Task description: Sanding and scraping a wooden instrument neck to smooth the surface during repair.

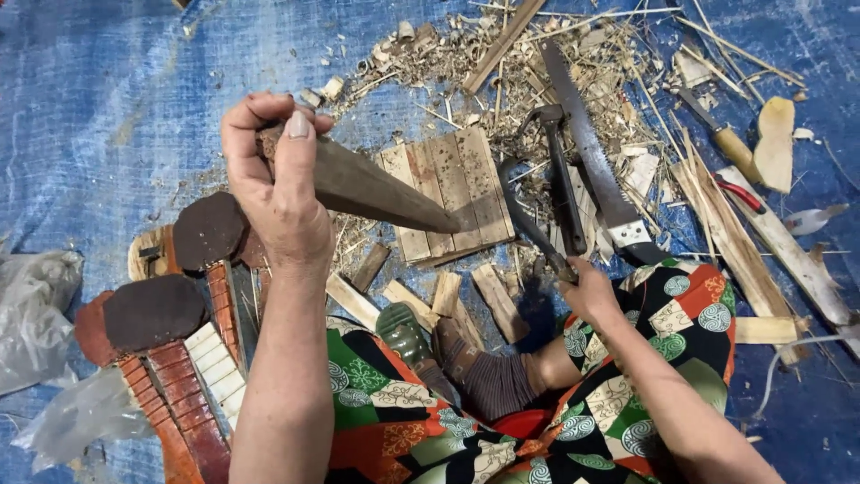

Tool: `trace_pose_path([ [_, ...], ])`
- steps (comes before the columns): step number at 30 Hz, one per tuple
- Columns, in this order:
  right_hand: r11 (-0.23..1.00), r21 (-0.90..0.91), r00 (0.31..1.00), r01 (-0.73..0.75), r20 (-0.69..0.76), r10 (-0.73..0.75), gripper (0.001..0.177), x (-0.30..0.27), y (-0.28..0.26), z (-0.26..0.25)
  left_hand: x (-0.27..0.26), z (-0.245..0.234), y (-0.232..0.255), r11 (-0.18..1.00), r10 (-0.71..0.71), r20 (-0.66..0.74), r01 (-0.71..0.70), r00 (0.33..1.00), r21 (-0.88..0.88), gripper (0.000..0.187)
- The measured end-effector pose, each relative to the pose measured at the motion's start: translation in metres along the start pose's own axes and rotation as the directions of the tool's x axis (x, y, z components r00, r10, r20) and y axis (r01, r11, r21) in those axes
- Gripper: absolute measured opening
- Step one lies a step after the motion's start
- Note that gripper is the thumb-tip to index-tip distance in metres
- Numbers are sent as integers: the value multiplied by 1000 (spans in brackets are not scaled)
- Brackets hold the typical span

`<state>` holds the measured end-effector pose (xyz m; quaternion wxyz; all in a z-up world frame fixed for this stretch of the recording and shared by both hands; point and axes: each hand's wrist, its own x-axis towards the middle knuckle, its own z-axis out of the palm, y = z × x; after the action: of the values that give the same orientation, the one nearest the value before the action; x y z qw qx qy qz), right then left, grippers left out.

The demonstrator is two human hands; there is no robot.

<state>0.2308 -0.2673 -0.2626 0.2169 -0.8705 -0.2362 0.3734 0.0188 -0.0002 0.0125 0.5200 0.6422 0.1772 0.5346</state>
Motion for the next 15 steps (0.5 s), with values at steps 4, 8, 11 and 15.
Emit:
trace_pose_path([
  [4,997,-26,997,-66,25,67,57,-17,-5,-9,2,-6,-2,1000,30,24,-30,999,-9,18],
  [8,956,-259,950,139,-237,-202,46,4,19,15,7,-12,-17,997,77,14,-77,997,-2,25],
  [11,840,-352,772,413,-354,-527,48,-6,-22,18,12,-11,-22,989,61,-43,-67,997,-131,20],
  [15,951,117,958,285,-41,-282,50,-11,-59,27,19,-20,-11,976,-38,-124,10,992,-219,20],
])
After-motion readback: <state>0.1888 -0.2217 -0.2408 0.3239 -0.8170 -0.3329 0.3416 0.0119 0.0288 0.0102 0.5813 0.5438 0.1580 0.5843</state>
